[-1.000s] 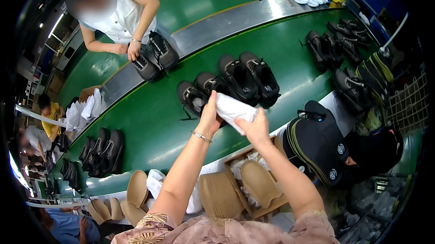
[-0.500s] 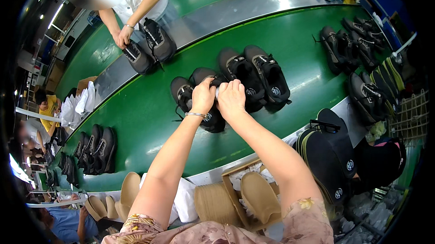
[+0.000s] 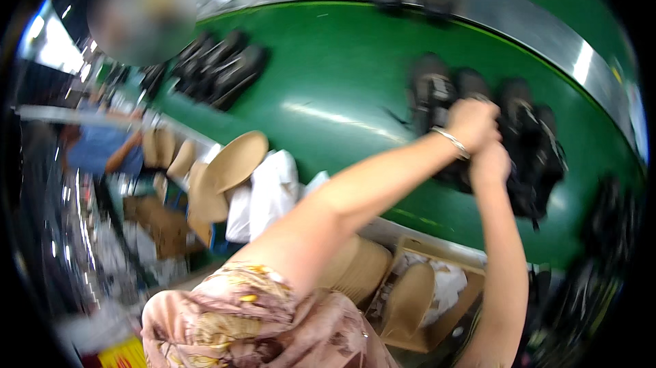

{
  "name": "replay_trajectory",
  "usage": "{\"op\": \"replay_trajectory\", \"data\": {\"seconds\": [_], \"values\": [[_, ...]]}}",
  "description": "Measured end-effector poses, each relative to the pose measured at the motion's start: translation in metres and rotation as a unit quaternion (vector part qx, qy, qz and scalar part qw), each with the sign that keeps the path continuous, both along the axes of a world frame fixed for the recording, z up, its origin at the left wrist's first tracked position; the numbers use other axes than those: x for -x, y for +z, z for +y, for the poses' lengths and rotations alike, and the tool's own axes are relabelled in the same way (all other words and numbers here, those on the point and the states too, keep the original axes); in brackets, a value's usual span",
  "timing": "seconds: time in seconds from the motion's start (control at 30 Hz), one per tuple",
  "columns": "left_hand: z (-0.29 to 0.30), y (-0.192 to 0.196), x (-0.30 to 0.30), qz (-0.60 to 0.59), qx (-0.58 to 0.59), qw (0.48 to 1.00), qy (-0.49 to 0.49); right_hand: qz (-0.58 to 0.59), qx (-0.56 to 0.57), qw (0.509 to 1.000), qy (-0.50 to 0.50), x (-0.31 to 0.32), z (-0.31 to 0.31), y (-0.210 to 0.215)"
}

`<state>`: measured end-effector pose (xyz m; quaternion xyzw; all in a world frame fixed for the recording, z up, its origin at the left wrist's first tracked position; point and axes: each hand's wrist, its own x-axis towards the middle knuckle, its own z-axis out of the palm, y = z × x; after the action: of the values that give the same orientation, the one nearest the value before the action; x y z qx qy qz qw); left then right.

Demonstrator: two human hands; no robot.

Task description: The person organizes shoe components by wrapping individual shoe inserts in white paper and placing them into a stack, then gathers another set of inserts from a plastic bag to continue the process.

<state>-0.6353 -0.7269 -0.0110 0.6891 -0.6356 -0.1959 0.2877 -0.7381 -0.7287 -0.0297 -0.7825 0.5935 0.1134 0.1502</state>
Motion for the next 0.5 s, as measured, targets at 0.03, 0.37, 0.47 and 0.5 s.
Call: {"op": "replay_trajectory", "data": {"seconds": [0.03,0.37,0.47,0.5], "values": [[-0.002,-0.013,0.008,-0.005,0.032,0.999,0.014,-0.038,0.052,0.996,0.062,0.015,-0.005,-0.028],[-0.013,-0.040,0.030,0.021,0.066,0.995,0.076,-0.219,0.092,0.969,0.066,0.053,-0.044,-0.113],[-0.030,-0.054,0.034,0.022,0.051,0.993,0.100,-0.209,0.091,0.971,0.073,0.039,-0.031,-0.079],[-0.030,-0.053,0.037,0.027,0.051,0.994,0.096,-0.191,0.104,0.974,0.061,0.041,-0.035,-0.084]]}}
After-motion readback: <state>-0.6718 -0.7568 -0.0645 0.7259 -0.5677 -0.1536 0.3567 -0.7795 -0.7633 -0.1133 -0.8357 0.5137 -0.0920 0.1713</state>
